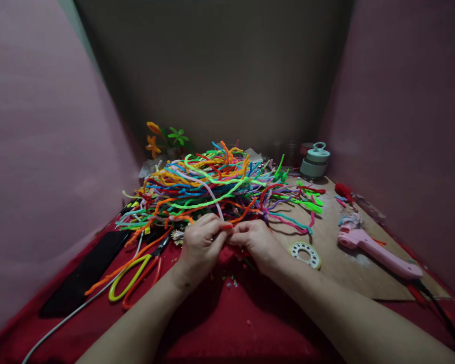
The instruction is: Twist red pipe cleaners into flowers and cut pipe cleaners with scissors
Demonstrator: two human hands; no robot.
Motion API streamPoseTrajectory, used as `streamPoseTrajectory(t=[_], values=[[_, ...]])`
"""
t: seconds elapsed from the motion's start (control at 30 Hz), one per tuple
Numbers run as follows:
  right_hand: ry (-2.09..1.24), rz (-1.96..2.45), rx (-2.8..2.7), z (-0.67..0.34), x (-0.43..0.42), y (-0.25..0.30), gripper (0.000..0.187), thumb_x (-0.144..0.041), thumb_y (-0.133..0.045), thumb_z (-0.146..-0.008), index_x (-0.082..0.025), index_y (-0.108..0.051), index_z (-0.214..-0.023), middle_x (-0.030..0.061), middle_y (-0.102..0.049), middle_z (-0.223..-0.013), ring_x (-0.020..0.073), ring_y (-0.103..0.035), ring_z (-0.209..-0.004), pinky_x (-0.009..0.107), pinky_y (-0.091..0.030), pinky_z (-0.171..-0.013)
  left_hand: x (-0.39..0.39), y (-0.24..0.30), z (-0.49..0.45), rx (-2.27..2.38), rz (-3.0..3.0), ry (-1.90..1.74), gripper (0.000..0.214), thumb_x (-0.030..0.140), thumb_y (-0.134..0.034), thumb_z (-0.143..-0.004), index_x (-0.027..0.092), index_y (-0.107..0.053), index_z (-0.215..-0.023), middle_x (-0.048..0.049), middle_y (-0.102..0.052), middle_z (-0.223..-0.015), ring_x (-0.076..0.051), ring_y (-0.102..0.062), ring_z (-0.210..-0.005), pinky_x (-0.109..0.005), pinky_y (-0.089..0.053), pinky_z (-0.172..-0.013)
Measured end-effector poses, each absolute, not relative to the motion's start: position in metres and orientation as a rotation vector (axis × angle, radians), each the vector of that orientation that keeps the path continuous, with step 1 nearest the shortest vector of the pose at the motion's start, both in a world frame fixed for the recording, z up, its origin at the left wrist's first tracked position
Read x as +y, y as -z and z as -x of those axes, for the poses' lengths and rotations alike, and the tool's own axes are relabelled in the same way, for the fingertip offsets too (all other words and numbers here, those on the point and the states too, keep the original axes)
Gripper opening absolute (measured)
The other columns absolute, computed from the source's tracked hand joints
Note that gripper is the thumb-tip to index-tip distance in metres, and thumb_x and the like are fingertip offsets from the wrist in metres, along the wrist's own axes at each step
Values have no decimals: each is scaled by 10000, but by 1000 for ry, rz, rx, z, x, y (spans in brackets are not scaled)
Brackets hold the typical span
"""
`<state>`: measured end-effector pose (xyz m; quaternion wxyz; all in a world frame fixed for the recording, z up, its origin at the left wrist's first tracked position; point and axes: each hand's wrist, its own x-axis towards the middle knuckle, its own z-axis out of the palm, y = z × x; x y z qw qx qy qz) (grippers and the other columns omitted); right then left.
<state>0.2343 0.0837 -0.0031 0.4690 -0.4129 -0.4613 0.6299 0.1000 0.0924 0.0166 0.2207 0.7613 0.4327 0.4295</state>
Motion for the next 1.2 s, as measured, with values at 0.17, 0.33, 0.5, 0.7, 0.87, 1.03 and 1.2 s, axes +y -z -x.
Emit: streamPoseTrajectory(t=[0.17, 0.33, 0.5, 0.7, 0.87, 1.03, 1.2], values=[[-1629, 1028, -1053, -233, 81, -3, 179, -137, -595, -552, -158, -456, -441, -60, -414, -359, 63, -338, -340, 223, -224, -383, 96, -24, -97, 1205, -1803, -992, 155, 288, -596, -734, 150, -660, -707, -15, -602, -658, -120, -519, -599, -226, -393, -558], [-1632, 994, -1113, -235, 82, 0, 186, -137, -614, -566, -151, -467, -453, -59, -418, -378, 53, -328, -355, 220, -226, -396, 98, -30, -95, 1099, -1559, -952, 181, 322, -646, -701, 150, -618, -750, 9, -600, -654, -86, -481, -548, -195, -364, -511], [-1641, 1009, -1158, -235, 81, 1, 174, -129, -611, -571, -156, -478, -461, -58, -435, -383, 61, -347, -353, 220, -249, -388, 99, -31, -91, 1124, -1628, -877, 158, 295, -613, -723, 150, -567, -682, 39, -523, -580, -62, -403, -482, -185, -315, -466], [-1664, 1041, -1255, -235, 78, -9, 206, -131, -602, -573, -152, -475, -412, -58, -415, -341, 57, -334, -320, 224, -226, -385, 101, -37, -79, 1047, -1730, -719, 169, 322, -600, -735, 154, -582, -734, 33, -529, -619, -77, -446, -543, -192, -336, -507], [-1736, 987, -1350, -237, 78, -12, 185, -155, -600, -584, -148, -505, -426, -40, -470, -362, 63, -362, -340, 226, -235, -400, 102, -40, -72, 957, -1725, -610, 168, 312, -591, -740, 144, -581, -730, 24, -537, -631, -82, -448, -560, -196, -341, -524], [-1726, 1044, -1365, -237, 77, -13, 189, -177, -614, -602, -148, -510, -447, -48, -458, -358, 55, -359, -337, 219, -224, -396, 103, -38, -74, 1039, -1831, -612, 175, 301, -555, -754, 145, -546, -676, 17, -521, -607, -94, -450, -562, -201, -351, -513], [-1685, 1068, -1362, -237, 77, -14, 191, -154, -591, -621, -150, -512, -446, -48, -453, -360, 55, -351, -339, 220, -235, -400, 100, -37, -83, 1177, -1852, -744, 193, 316, -574, -727, 146, -555, -637, 29, -498, -558, -82, -422, -516, -189, -329, -470]])
